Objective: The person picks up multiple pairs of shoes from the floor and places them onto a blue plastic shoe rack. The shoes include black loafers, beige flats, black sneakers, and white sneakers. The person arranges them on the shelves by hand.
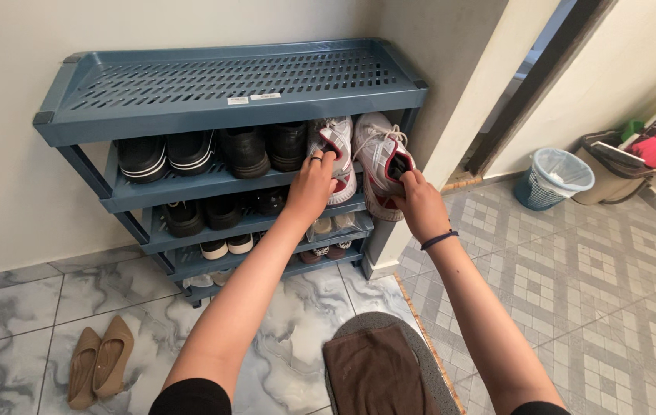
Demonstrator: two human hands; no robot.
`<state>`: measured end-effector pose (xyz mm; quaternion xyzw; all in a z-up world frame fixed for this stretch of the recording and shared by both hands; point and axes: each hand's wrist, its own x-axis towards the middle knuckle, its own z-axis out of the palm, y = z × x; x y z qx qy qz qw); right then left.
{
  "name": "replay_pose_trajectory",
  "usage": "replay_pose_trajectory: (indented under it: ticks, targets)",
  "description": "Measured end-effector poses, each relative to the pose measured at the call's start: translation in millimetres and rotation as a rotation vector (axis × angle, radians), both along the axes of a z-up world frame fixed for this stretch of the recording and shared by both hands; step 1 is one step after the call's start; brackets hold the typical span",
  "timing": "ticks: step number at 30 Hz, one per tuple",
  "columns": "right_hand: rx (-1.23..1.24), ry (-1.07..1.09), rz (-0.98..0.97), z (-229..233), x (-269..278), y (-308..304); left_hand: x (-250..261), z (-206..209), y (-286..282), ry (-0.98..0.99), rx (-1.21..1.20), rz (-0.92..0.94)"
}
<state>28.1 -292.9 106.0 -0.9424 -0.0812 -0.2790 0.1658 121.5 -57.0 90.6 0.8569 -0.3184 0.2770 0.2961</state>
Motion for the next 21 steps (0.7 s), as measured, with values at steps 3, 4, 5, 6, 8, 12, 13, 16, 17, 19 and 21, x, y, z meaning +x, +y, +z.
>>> replay_pose_trajectory:
  ticks: [3,4,5,6,8,12,13,16,17,19,21]
  targets:
    - [0.024,0.008,-0.006,-0.6,10.8,2.3,4.4,-0.9,-8.5,0.009,0.003,0.016]
    - [0.028,0.002,0.001,-1.4,13.1,2.7,5.4,-1.6,-11.0,0.014,0.001,0.024]
    - [0.032,-0.004,0.009,-2.2,15.5,3.5,6.5,-1.9,-13.1,0.019,-0.001,0.032]
    - [0.035,-0.013,0.015,-1.5,17.8,3.6,8.2,-0.7,-14.7,0.021,-0.003,0.038]
    - [0.036,-0.019,0.024,-1.3,19.2,3.0,10.1,0.1,-13.4,-0.006,-0.016,0.034]
    - [0.040,-0.027,0.054,-0.2,19.4,1.5,7.6,1.5,-10.1,-0.031,0.010,0.034]
    - [0.043,-0.030,0.062,-0.4,19.2,1.1,6.6,1.8,-9.4,-0.039,0.008,0.037]
    - [0.066,-0.037,0.071,-0.2,20.9,-3.5,7.0,2.3,-10.2,-0.008,0.002,0.058]
    - [0.083,-0.035,0.066,-0.4,22.4,-5.3,8.1,2.0,-10.1,0.040,0.002,0.075]
    - [0.143,-0.039,0.070,-1.5,25.5,-9.6,11.1,1.0,-8.8,0.099,-0.022,0.099]
    - [0.230,-0.052,0.087,-3.7,26.6,-15.1,13.1,-1.4,-7.2,0.118,-0.068,0.113]
